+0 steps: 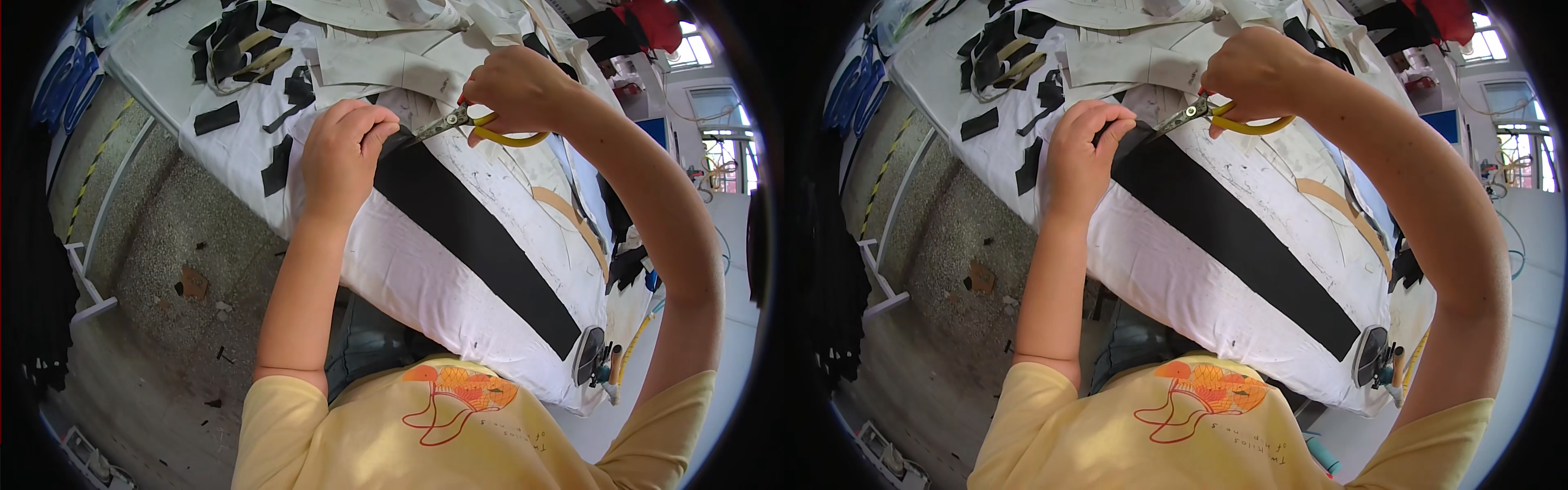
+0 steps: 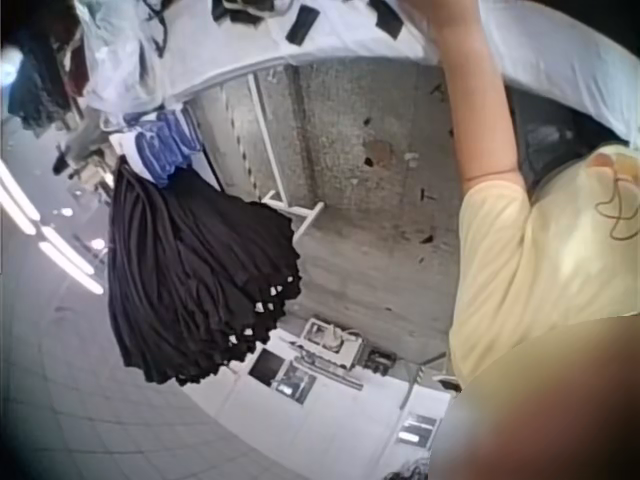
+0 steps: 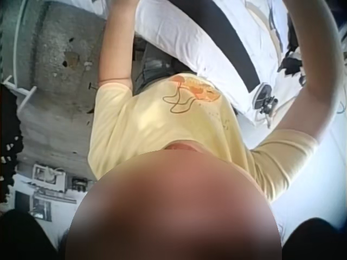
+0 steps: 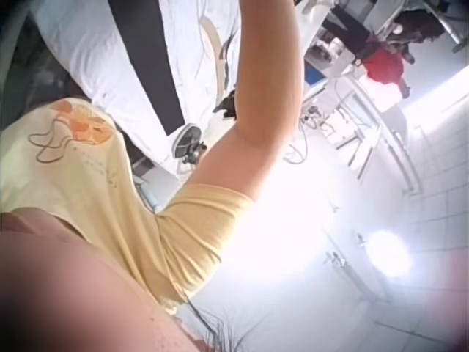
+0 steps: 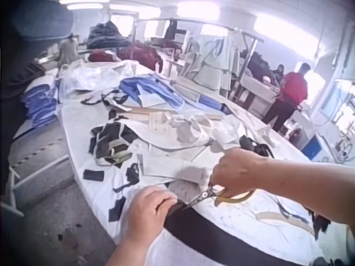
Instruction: Smoothing out and shaping black fabric strips using an iron and a ruler on a workbench.
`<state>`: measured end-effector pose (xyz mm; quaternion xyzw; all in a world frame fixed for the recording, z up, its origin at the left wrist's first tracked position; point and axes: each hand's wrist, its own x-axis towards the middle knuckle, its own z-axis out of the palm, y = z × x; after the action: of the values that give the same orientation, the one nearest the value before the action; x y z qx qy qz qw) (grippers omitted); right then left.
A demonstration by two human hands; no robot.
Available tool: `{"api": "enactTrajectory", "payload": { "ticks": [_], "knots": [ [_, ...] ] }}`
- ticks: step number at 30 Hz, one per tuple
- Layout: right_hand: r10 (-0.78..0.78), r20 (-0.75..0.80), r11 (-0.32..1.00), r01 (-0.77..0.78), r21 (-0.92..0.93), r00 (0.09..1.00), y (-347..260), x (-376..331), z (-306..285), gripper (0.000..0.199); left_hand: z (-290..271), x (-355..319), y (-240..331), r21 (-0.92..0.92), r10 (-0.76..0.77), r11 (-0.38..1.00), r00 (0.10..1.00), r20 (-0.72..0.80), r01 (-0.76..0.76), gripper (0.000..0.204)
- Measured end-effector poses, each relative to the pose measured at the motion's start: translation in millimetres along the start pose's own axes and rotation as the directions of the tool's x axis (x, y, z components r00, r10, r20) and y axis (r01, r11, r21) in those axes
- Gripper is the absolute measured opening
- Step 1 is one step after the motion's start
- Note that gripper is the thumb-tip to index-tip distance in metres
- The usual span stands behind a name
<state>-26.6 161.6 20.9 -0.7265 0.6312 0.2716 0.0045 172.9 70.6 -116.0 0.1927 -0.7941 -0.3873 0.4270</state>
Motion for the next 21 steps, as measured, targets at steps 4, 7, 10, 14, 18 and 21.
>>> {"api": "enactTrajectory", "payload": {
  "ticks": [4, 7, 10, 14, 18, 21],
  "knots": [
    [-0.001, 0.069, 1.0, 0.001, 0.001, 0.998, 0.4, 2.3, -0.3, 0.049, 0.4, -0.3, -0.1, 0.007, 0.007, 1.0, 1.0, -0.004, -0.007, 0.009],
    [-0.018, 0.078, 1.0, 0.017, 0.014, 0.997, 1.2, 2.1, 0.7, 0.049, 0.9, 0.1, -1.8, 0.009, 0.018, 1.0, 1.0, -0.014, -0.018, 0.009],
    [-0.026, 0.037, 0.999, 0.025, 0.036, 0.999, 1.1, -0.1, 5.4, 0.051, 1.2, 0.3, -4.1, -0.004, 0.032, 0.999, 0.999, -0.03, -0.032, 0.01],
    [0.036, 0.13, 0.998, -0.042, 0.048, 0.991, -7.9, 2.2, -4.7, 0.057, 1.3, 0.7, -3.1, -0.013, 0.036, 0.999, 0.998, -0.043, -0.037, 0.01],
    [-0.005, 0.075, 0.995, -0.002, 0.095, 0.997, -9.7, 3.5, -3.5, 0.057, 1.4, 1.7, -3.2, -0.032, 0.038, 0.999, 0.999, -0.035, -0.039, 0.01],
    [0.004, 0.113, 0.994, -0.016, 0.106, 0.994, -14.2, 8.5, -8.5, 0.056, 1.1, 2.2, -2.2, -0.033, 0.063, 0.997, 0.997, -0.045, -0.065, 0.009]
  ]
}}
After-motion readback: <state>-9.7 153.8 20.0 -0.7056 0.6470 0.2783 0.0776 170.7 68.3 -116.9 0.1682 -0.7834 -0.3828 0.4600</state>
